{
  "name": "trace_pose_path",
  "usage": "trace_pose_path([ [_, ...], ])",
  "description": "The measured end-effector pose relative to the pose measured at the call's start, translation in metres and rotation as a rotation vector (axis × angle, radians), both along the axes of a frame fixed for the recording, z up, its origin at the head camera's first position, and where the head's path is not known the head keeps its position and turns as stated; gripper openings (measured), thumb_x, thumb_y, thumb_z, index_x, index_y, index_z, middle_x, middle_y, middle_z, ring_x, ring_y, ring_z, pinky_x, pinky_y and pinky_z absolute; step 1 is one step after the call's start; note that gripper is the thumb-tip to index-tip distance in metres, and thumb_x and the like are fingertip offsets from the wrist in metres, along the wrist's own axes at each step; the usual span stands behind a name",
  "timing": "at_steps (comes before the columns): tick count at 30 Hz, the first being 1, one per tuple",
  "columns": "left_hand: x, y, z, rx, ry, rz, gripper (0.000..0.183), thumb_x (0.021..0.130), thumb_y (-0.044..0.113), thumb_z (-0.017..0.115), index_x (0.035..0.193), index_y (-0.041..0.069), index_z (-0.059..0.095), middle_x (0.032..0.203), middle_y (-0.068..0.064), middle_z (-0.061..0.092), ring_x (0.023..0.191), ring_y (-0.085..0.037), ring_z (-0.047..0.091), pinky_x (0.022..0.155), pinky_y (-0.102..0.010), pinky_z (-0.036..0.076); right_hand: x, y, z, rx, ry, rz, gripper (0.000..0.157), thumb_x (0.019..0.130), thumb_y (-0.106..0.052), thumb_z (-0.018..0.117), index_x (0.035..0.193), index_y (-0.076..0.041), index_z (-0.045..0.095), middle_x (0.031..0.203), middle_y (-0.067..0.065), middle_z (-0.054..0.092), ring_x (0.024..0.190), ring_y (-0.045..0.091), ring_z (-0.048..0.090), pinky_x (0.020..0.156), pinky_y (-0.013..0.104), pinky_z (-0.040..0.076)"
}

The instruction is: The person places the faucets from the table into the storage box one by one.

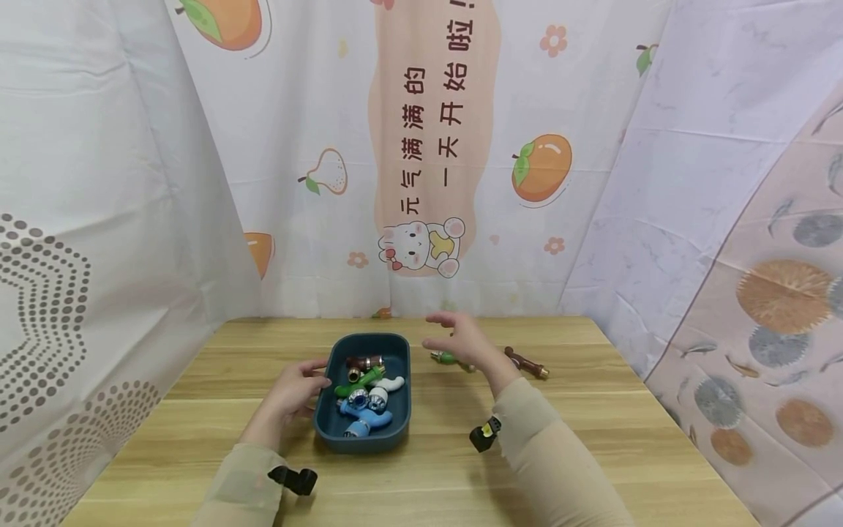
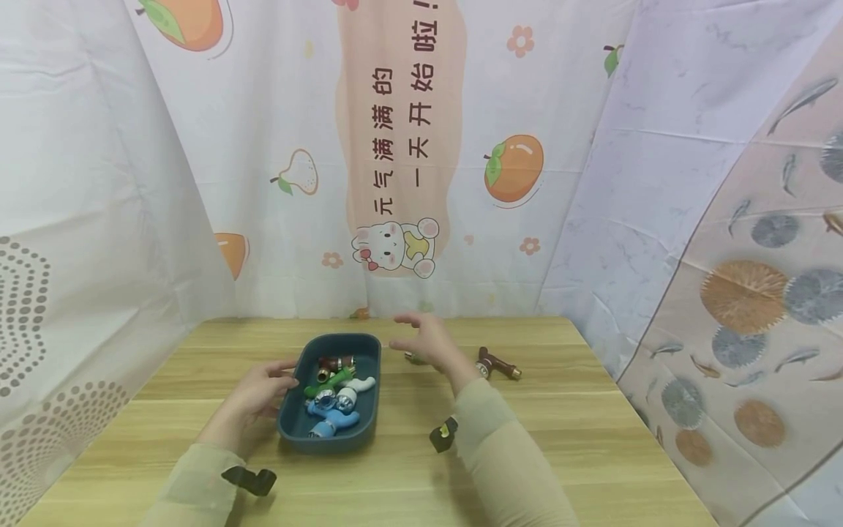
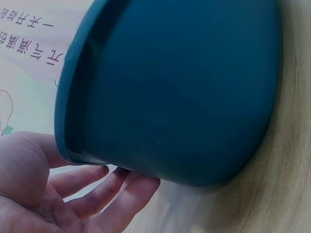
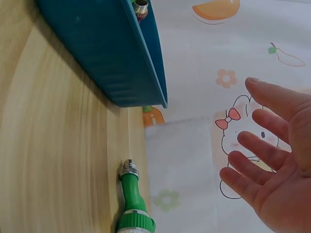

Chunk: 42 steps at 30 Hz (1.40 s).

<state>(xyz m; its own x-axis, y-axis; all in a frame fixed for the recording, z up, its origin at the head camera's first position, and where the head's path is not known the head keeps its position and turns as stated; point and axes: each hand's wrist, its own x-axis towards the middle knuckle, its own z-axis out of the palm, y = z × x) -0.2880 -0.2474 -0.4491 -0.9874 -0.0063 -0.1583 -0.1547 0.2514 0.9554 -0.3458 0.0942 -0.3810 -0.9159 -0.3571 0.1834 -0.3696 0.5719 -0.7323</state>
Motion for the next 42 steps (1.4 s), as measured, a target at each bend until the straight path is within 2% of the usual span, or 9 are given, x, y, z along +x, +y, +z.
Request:
trace_pose_path([
  [9,-0.002,0.0,-0.002,0.011,-0.002,-0.004,0.054,0.099,0.004,0.057,0.151,0.001,0.044,0.136,-0.029,0.052,0.122,-0.05,0.053,0.068,-0.052,0.06,0.001,0.015,0.004,0.01,0.018,0.007,0.053,0.089,-0.03,0.08,0.138,-0.016,0.064,0.143,0.003,0.059,0.136,0.03,0.048,0.107,0.05,0.044],
  [17,-0.002,0.0,-0.002,0.001,-0.007,0.014,0.053,0.097,0.005,0.059,0.149,0.002,0.047,0.133,-0.028,0.054,0.117,-0.045,0.056,0.067,-0.051,0.06,-0.001,0.028,0.005,0.009,0.043,0.022,0.058,0.089,-0.025,0.08,0.141,-0.012,0.061,0.146,0.008,0.056,0.138,0.034,0.045,0.109,0.052,0.041],
  [24,-0.002,-0.002,-0.004,-0.013,-0.004,0.016,0.052,0.098,0.005,0.058,0.149,0.003,0.048,0.131,-0.026,0.055,0.116,-0.045,0.057,0.067,-0.051,0.06,-0.003,0.038,0.007,0.034,0.03,-0.002,0.061,0.088,-0.026,0.081,0.143,-0.015,0.059,0.149,0.007,0.053,0.138,0.037,0.045,0.11,0.054,0.039],
  [30,-0.002,-0.002,-0.003,-0.007,-0.002,0.009,0.052,0.098,0.005,0.058,0.149,0.002,0.047,0.132,-0.027,0.054,0.117,-0.046,0.056,0.067,-0.051,0.06,-0.004,0.047,0.009,0.042,0.059,-0.003,0.064,0.087,-0.026,0.081,0.144,-0.013,0.057,0.149,0.01,0.053,0.137,0.039,0.045,0.109,0.057,0.039],
  [42,-0.004,-0.002,-0.005,-0.01,0.011,0.007,0.053,0.097,0.006,0.06,0.149,0.001,0.048,0.131,-0.027,0.055,0.118,-0.047,0.056,0.067,-0.051,0.06,-0.007,0.067,0.01,0.044,0.039,-0.029,0.072,0.085,-0.03,0.083,0.148,-0.012,0.053,0.152,0.011,0.049,0.141,0.039,0.04,0.113,0.058,0.033],
])
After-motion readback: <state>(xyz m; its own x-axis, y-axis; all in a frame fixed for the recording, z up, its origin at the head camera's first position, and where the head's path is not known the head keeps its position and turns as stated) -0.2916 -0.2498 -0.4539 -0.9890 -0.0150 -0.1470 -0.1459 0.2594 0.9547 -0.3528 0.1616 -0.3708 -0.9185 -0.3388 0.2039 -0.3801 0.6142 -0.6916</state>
